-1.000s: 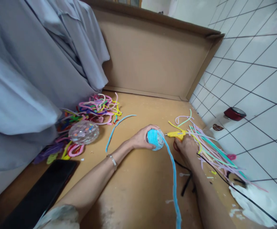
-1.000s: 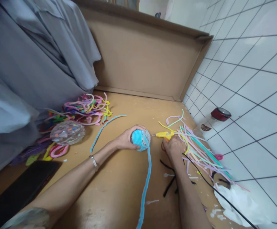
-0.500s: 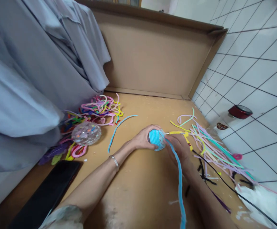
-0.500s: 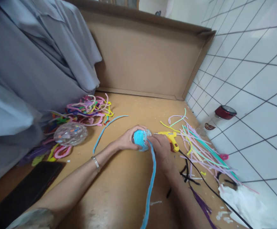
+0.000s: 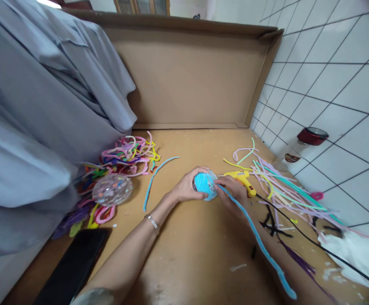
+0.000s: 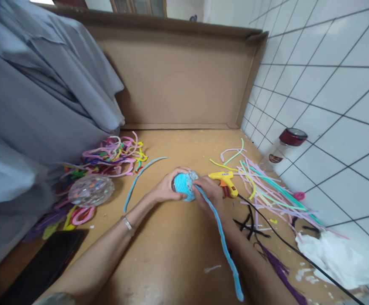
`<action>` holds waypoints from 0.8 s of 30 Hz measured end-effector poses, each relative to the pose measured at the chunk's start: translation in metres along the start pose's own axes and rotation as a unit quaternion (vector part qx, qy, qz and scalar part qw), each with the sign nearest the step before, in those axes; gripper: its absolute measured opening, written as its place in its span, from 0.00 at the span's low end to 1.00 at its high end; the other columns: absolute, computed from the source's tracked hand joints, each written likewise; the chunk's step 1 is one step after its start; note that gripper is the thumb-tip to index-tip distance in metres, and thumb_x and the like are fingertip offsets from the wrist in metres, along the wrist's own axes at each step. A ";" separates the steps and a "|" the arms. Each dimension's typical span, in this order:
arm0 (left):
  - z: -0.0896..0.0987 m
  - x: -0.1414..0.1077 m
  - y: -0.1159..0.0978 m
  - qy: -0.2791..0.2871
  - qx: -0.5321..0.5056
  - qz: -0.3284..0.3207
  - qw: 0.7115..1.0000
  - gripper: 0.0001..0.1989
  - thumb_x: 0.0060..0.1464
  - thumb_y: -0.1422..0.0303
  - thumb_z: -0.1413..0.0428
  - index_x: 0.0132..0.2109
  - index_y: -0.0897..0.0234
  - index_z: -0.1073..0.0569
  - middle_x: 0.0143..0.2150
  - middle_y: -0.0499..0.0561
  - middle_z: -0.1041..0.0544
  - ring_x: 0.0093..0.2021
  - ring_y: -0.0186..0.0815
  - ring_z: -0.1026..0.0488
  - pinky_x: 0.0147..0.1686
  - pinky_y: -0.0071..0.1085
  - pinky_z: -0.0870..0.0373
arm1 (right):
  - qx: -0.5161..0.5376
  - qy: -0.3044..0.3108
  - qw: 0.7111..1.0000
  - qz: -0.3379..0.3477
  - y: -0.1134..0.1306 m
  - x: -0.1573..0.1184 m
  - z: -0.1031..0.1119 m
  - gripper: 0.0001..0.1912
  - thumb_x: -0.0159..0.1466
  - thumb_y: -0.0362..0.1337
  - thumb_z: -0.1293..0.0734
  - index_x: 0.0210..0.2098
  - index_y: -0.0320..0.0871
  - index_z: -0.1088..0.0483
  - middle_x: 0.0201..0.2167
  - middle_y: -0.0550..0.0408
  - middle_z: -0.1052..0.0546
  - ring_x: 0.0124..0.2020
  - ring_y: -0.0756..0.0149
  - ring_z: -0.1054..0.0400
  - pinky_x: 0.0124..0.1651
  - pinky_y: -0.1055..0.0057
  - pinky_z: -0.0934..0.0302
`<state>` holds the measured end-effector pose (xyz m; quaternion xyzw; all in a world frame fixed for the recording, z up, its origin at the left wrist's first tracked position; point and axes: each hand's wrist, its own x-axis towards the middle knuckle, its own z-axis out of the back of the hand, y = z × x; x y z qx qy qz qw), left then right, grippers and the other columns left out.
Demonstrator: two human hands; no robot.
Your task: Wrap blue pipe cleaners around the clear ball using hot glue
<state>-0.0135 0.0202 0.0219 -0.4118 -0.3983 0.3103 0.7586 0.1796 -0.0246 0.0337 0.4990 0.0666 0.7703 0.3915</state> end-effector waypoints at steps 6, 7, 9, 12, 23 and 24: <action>-0.001 0.000 0.002 0.007 0.001 -0.014 1.000 0.34 0.33 0.72 0.35 0.52 0.61 0.33 0.59 0.57 0.32 0.61 0.48 0.34 0.62 0.47 0.41 | 0.026 -0.014 1.000 -0.004 0.005 0.000 -0.002 0.05 0.62 0.34 0.37 0.34 0.46 0.28 0.30 0.54 0.23 0.33 0.66 0.28 0.38 0.68 0.33; -0.001 0.000 0.003 0.007 0.005 -0.016 1.000 0.34 0.33 0.72 0.35 0.52 0.61 0.33 0.59 0.57 0.32 0.61 0.48 0.35 0.62 0.47 0.41 | 0.027 -0.013 1.000 0.001 0.006 0.000 -0.002 0.05 0.62 0.33 0.37 0.34 0.46 0.28 0.30 0.54 0.24 0.33 0.66 0.29 0.38 0.68 0.33; -0.002 0.000 0.003 0.007 0.012 -0.019 1.000 0.34 0.33 0.72 0.35 0.52 0.61 0.33 0.59 0.57 0.32 0.61 0.48 0.35 0.62 0.47 0.41 | 0.029 -0.008 1.000 0.004 0.007 0.000 -0.002 0.05 0.62 0.33 0.36 0.34 0.46 0.28 0.30 0.54 0.23 0.34 0.66 0.28 0.39 0.67 0.33; -0.002 0.000 0.002 0.006 0.012 -0.024 1.000 0.34 0.33 0.72 0.36 0.52 0.61 0.33 0.59 0.57 0.32 0.61 0.48 0.35 0.62 0.47 0.41 | 0.034 0.005 0.999 0.002 0.006 0.000 -0.003 0.05 0.62 0.34 0.37 0.34 0.46 0.28 0.31 0.53 0.24 0.35 0.65 0.29 0.40 0.66 0.33; -0.001 0.000 -0.003 0.006 0.018 -0.023 1.000 0.33 0.34 0.72 0.35 0.51 0.61 0.33 0.58 0.56 0.31 0.59 0.48 0.33 0.61 0.47 0.39 | 0.043 0.041 0.997 0.042 -0.002 -0.001 0.001 0.06 0.63 0.33 0.36 0.37 0.45 0.28 0.34 0.52 0.25 0.37 0.65 0.29 0.41 0.66 0.32; -0.001 0.000 -0.002 0.005 0.017 -0.021 1.000 0.33 0.34 0.72 0.35 0.51 0.61 0.33 0.58 0.56 0.31 0.59 0.48 0.33 0.60 0.47 0.39 | 0.043 0.047 0.997 0.047 -0.002 -0.002 0.003 0.06 0.63 0.32 0.36 0.38 0.45 0.28 0.34 0.52 0.26 0.38 0.65 0.29 0.42 0.66 0.32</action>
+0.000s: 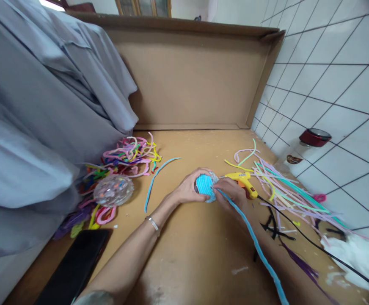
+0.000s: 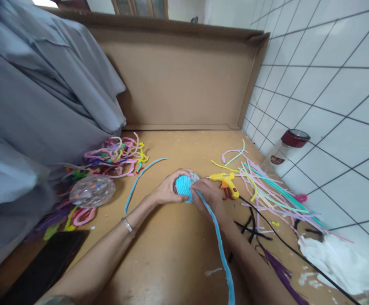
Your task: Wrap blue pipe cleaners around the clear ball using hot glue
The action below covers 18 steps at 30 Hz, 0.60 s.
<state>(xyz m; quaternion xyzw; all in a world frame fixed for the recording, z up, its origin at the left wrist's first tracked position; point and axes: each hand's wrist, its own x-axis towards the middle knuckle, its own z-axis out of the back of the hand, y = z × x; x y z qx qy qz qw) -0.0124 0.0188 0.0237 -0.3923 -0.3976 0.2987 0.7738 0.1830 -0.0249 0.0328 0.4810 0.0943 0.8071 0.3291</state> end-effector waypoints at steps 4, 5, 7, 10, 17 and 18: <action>0.000 -0.001 0.001 -0.005 0.000 0.002 1.000 0.32 0.34 0.72 0.35 0.51 0.61 0.32 0.58 0.56 0.31 0.59 0.49 0.33 0.60 0.47 0.39 | -0.005 0.009 1.000 0.001 0.000 -0.001 -0.001 0.08 0.63 0.31 0.36 0.39 0.47 0.28 0.35 0.51 0.26 0.38 0.64 0.30 0.42 0.65 0.32; -0.001 -0.001 0.000 -0.006 0.000 0.002 1.000 0.32 0.34 0.71 0.35 0.50 0.61 0.32 0.58 0.56 0.31 0.59 0.49 0.33 0.60 0.47 0.39 | -0.004 0.001 1.000 0.001 0.000 -0.002 -0.002 0.08 0.63 0.31 0.36 0.39 0.48 0.28 0.35 0.51 0.26 0.38 0.63 0.30 0.41 0.64 0.32; -0.001 -0.001 0.000 -0.010 -0.003 0.000 1.000 0.31 0.34 0.71 0.35 0.50 0.61 0.31 0.58 0.56 0.31 0.59 0.48 0.32 0.60 0.46 0.39 | 0.000 -0.018 1.000 0.000 -0.001 -0.002 -0.004 0.08 0.63 0.31 0.36 0.39 0.50 0.29 0.34 0.52 0.26 0.37 0.63 0.30 0.39 0.64 0.32; 0.000 -0.001 0.000 -0.012 -0.007 -0.007 1.000 0.31 0.33 0.73 0.35 0.49 0.61 0.31 0.58 0.56 0.30 0.59 0.48 0.32 0.60 0.46 0.39 | -0.001 -0.015 1.000 0.006 -0.002 -0.001 -0.004 0.08 0.62 0.31 0.35 0.39 0.51 0.28 0.34 0.52 0.26 0.36 0.62 0.29 0.39 0.65 0.32; -0.001 0.000 0.002 -0.015 -0.013 -0.010 1.000 0.30 0.33 0.74 0.35 0.48 0.61 0.30 0.58 0.58 0.30 0.59 0.48 0.32 0.60 0.47 0.39 | -0.007 -0.028 1.000 0.010 -0.007 -0.004 -0.009 0.06 0.62 0.31 0.35 0.37 0.45 0.27 0.34 0.53 0.27 0.36 0.65 0.31 0.38 0.68 0.35; -0.002 0.000 0.002 -0.016 -0.015 -0.012 1.000 0.29 0.33 0.74 0.35 0.48 0.61 0.30 0.58 0.58 0.30 0.59 0.48 0.32 0.60 0.47 0.39 | -0.007 -0.037 0.999 0.010 -0.008 -0.004 -0.011 0.06 0.62 0.31 0.35 0.36 0.45 0.27 0.33 0.53 0.27 0.35 0.65 0.31 0.38 0.68 0.35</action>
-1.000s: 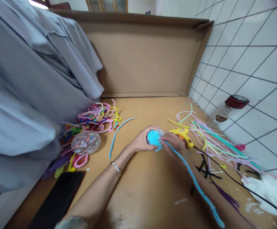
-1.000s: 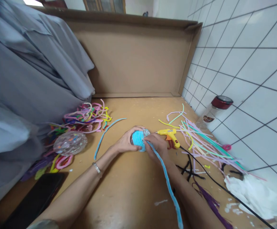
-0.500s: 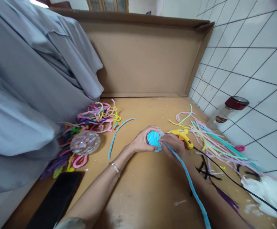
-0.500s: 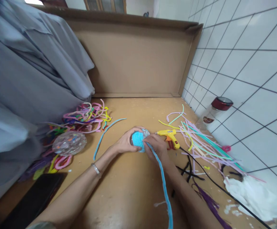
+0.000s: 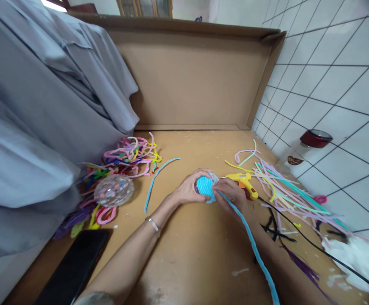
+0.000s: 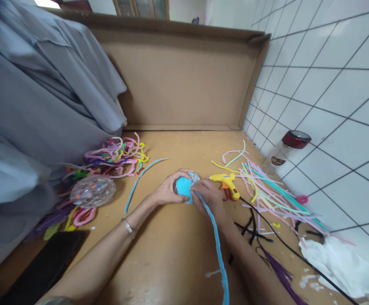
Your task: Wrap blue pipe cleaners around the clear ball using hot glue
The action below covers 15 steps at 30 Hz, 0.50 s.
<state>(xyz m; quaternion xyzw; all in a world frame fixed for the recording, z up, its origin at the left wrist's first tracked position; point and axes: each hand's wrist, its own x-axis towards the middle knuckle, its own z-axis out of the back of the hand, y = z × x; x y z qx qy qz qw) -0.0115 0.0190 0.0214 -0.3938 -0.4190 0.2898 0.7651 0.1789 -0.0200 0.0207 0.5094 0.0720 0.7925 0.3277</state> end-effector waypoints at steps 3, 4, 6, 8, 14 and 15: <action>0.000 0.000 0.000 0.003 -0.001 -0.002 1.000 0.29 0.33 0.75 0.35 0.47 0.61 0.29 0.58 0.58 0.30 0.59 0.48 0.32 0.59 0.47 0.39 | 0.001 -0.021 1.000 0.001 -0.001 -0.001 -0.003 0.06 0.62 0.32 0.36 0.36 0.45 0.27 0.33 0.53 0.27 0.34 0.65 0.31 0.36 0.68 0.36; 0.000 0.000 0.000 0.004 0.000 -0.002 1.000 0.28 0.33 0.75 0.35 0.46 0.61 0.29 0.58 0.58 0.31 0.59 0.48 0.32 0.59 0.47 0.39 | 0.001 -0.022 1.000 0.001 -0.001 -0.001 -0.003 0.06 0.63 0.32 0.36 0.37 0.46 0.27 0.33 0.53 0.27 0.34 0.65 0.31 0.36 0.67 0.36; 0.000 0.000 -0.001 0.005 0.000 0.000 1.000 0.28 0.33 0.74 0.35 0.46 0.61 0.29 0.58 0.58 0.31 0.59 0.48 0.32 0.59 0.47 0.39 | 0.002 -0.006 1.000 -0.004 0.001 0.000 0.000 0.06 0.63 0.33 0.36 0.37 0.48 0.28 0.33 0.53 0.27 0.34 0.64 0.31 0.36 0.67 0.35; 0.000 0.000 -0.002 0.006 0.000 0.002 1.000 0.27 0.34 0.74 0.35 0.46 0.61 0.29 0.58 0.58 0.31 0.59 0.48 0.32 0.59 0.47 0.38 | 0.004 0.019 1.000 -0.012 0.002 0.000 0.002 0.07 0.63 0.33 0.35 0.38 0.50 0.28 0.34 0.52 0.27 0.35 0.63 0.30 0.36 0.66 0.34; 0.001 0.000 -0.002 0.009 0.000 0.008 1.000 0.27 0.34 0.74 0.35 0.46 0.61 0.29 0.58 0.58 0.31 0.59 0.48 0.32 0.58 0.47 0.38 | 0.008 -0.014 1.000 -0.024 0.004 0.001 0.000 0.05 0.62 0.34 0.35 0.36 0.49 0.27 0.33 0.53 0.27 0.34 0.64 0.31 0.36 0.66 0.34; 0.001 0.000 -0.002 0.010 -0.002 0.008 1.000 0.27 0.33 0.74 0.35 0.45 0.61 0.29 0.58 0.57 0.31 0.59 0.48 0.32 0.58 0.47 0.38 | 0.010 -0.008 1.000 -0.022 0.004 0.001 0.001 0.05 0.62 0.34 0.35 0.36 0.49 0.27 0.33 0.53 0.27 0.34 0.64 0.30 0.36 0.66 0.34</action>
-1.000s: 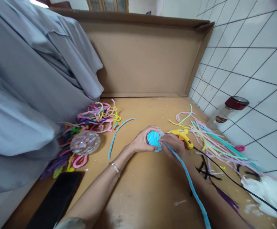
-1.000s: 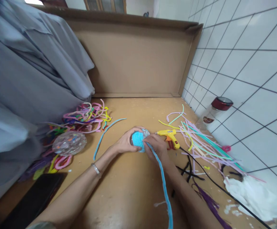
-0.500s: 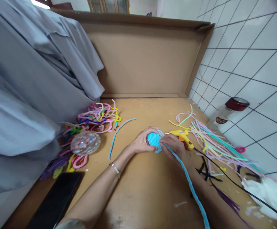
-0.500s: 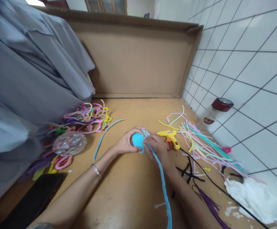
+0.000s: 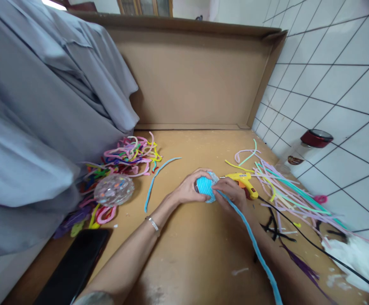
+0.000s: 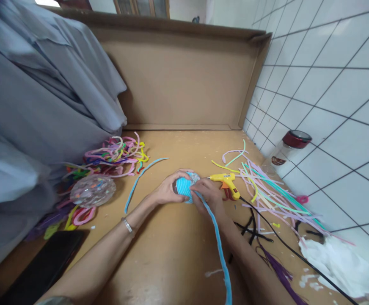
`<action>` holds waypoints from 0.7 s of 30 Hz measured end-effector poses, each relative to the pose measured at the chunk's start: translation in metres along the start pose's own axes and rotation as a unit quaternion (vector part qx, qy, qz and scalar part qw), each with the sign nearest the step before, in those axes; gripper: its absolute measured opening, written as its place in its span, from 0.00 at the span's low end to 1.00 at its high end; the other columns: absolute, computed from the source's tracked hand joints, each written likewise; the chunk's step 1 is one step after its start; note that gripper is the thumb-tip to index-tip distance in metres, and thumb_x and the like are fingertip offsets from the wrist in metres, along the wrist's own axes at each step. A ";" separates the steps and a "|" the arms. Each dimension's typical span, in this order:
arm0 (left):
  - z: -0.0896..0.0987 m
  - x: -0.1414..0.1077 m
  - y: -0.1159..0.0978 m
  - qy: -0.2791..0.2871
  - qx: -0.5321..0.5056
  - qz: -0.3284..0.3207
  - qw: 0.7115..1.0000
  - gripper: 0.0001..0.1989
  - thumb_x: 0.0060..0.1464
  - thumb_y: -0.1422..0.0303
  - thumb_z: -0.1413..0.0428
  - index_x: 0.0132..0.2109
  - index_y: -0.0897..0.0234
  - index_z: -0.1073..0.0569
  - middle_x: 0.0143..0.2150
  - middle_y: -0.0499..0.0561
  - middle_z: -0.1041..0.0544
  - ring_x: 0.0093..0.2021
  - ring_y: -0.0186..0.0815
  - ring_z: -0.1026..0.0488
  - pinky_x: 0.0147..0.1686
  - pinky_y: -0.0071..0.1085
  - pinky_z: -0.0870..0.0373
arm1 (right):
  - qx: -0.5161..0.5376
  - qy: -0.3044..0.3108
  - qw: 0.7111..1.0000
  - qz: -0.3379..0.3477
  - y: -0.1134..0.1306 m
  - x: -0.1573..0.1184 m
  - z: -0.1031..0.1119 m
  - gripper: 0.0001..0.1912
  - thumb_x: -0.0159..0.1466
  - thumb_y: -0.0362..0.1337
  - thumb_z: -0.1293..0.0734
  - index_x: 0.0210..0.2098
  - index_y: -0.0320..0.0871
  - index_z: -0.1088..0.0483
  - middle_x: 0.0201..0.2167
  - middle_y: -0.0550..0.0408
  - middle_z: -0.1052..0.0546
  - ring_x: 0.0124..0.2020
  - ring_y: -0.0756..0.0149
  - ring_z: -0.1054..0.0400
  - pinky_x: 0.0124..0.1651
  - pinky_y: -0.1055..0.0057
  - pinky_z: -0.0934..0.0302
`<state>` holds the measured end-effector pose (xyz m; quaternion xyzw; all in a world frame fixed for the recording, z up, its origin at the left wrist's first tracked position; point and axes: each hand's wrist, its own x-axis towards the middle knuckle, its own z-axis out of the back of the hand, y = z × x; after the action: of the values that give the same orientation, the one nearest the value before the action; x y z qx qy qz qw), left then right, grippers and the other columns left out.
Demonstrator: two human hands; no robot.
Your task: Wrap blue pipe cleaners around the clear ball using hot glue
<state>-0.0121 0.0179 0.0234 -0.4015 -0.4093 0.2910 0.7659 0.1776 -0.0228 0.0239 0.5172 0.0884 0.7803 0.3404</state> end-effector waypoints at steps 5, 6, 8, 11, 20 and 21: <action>0.000 0.000 0.001 -0.001 -0.010 0.007 1.000 0.27 0.33 0.74 0.35 0.45 0.61 0.28 0.59 0.58 0.32 0.60 0.49 0.32 0.59 0.47 0.38 | 0.010 0.056 0.998 0.001 0.003 0.003 0.008 0.07 0.63 0.31 0.35 0.39 0.45 0.26 0.35 0.52 0.27 0.37 0.66 0.30 0.40 0.67 0.34; 0.000 0.000 0.001 0.000 -0.011 0.007 1.000 0.27 0.33 0.74 0.35 0.45 0.61 0.28 0.59 0.58 0.32 0.60 0.49 0.33 0.59 0.47 0.39 | 0.015 0.054 0.998 0.001 0.003 0.004 0.008 0.07 0.62 0.31 0.35 0.39 0.45 0.26 0.34 0.53 0.27 0.37 0.66 0.30 0.40 0.67 0.34; 0.000 0.001 0.001 0.001 -0.017 0.006 1.000 0.27 0.33 0.74 0.34 0.45 0.62 0.28 0.59 0.58 0.31 0.60 0.49 0.33 0.59 0.48 0.39 | 0.026 0.039 0.999 0.001 0.002 0.004 0.007 0.06 0.62 0.31 0.34 0.38 0.45 0.27 0.34 0.54 0.27 0.36 0.66 0.30 0.39 0.67 0.33; 0.001 0.001 0.001 0.002 -0.027 0.003 1.000 0.26 0.33 0.74 0.34 0.44 0.62 0.28 0.59 0.59 0.32 0.60 0.49 0.33 0.59 0.48 0.40 | 0.043 0.010 0.999 0.002 0.001 0.004 0.003 0.05 0.60 0.31 0.34 0.35 0.45 0.27 0.32 0.55 0.27 0.34 0.66 0.30 0.37 0.67 0.33; 0.001 0.001 0.002 0.007 -0.039 0.007 0.999 0.26 0.32 0.74 0.34 0.44 0.61 0.27 0.59 0.57 0.31 0.61 0.50 0.34 0.60 0.49 0.40 | 0.043 0.027 0.999 0.011 -0.001 0.005 0.004 0.07 0.60 0.29 0.34 0.35 0.46 0.28 0.32 0.55 0.28 0.34 0.66 0.30 0.38 0.67 0.33; 0.001 0.001 0.002 0.009 -0.039 0.007 0.999 0.26 0.32 0.75 0.34 0.44 0.61 0.27 0.59 0.57 0.31 0.61 0.49 0.34 0.60 0.49 0.40 | 0.041 0.033 0.999 0.010 -0.002 0.005 0.005 0.07 0.60 0.29 0.34 0.36 0.46 0.28 0.33 0.55 0.28 0.35 0.66 0.30 0.38 0.67 0.34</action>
<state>-0.0127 0.0203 0.0226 -0.4369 -0.4108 0.2767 0.7508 0.1811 -0.0196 0.0288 0.5057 0.1265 0.7961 0.3075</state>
